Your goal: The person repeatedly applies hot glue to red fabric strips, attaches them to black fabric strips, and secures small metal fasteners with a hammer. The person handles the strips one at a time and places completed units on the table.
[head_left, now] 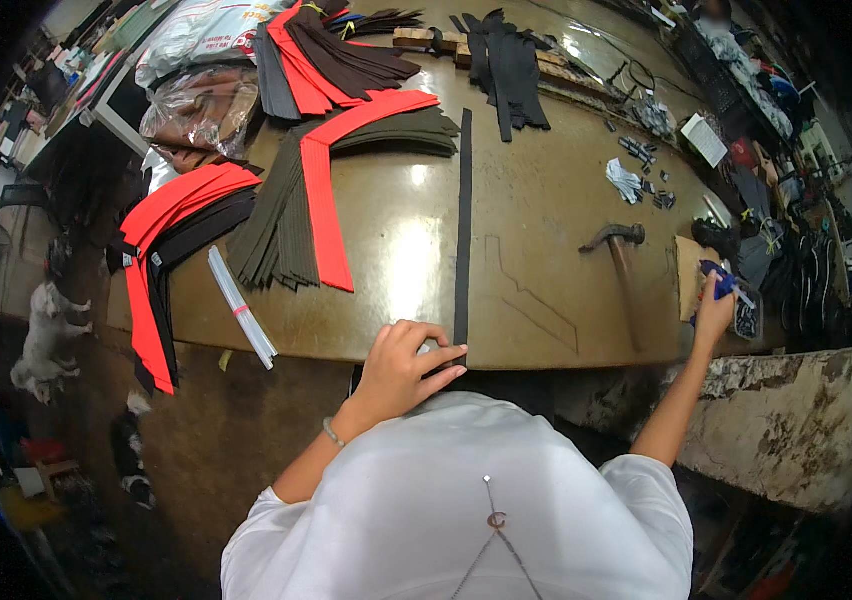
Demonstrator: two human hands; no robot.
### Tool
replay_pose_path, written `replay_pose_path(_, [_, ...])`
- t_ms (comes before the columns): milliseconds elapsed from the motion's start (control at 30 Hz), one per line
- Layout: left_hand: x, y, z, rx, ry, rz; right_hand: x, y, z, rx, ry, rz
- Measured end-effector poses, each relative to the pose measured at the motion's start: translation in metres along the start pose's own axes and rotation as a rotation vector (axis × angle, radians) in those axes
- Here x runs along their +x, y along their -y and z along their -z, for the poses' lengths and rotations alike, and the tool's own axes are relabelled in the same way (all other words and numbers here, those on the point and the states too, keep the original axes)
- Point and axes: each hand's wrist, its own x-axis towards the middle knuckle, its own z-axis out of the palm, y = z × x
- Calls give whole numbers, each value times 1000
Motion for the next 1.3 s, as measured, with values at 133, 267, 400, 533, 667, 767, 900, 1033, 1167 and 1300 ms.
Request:
replay_pose_path(133, [0, 1, 0, 11, 23, 4, -66, 139, 0, 462, 486, 89])
replay_pose_path(267, [0, 1, 2, 7, 22, 11, -125, 224, -18, 512, 995, 395])
replay_pose_path(400, [1, 0, 1, 6, 1, 25, -129, 241, -38, 357, 975, 611])
replay_pose_path(533, [1, 0, -1, 1, -5, 31, -125, 235, -47, 412, 1048, 622])
replay_pose_path(667, [-1, 1, 0, 8, 1, 32, -127, 234, -50, 354, 1007, 667])
replay_pose_path(767, [0, 1, 0, 15, -3, 22, -120, 238, -55, 344, 993, 689])
replay_pose_path(900, [1, 0, 1, 18, 9, 26, -107, 248, -65, 330, 975, 742])
replay_pose_path(1033, [0, -1, 2, 20, 11, 29, -109, 250, -64, 209, 882, 1110])
replay_pose_path(1167, [1, 0, 2, 5, 35, 29, -100, 215, -48, 238, 404, 1045])
replay_pose_path(1300, [6, -5, 12, -68, 50, 43, -34, 119, -19, 38, 49, 184])
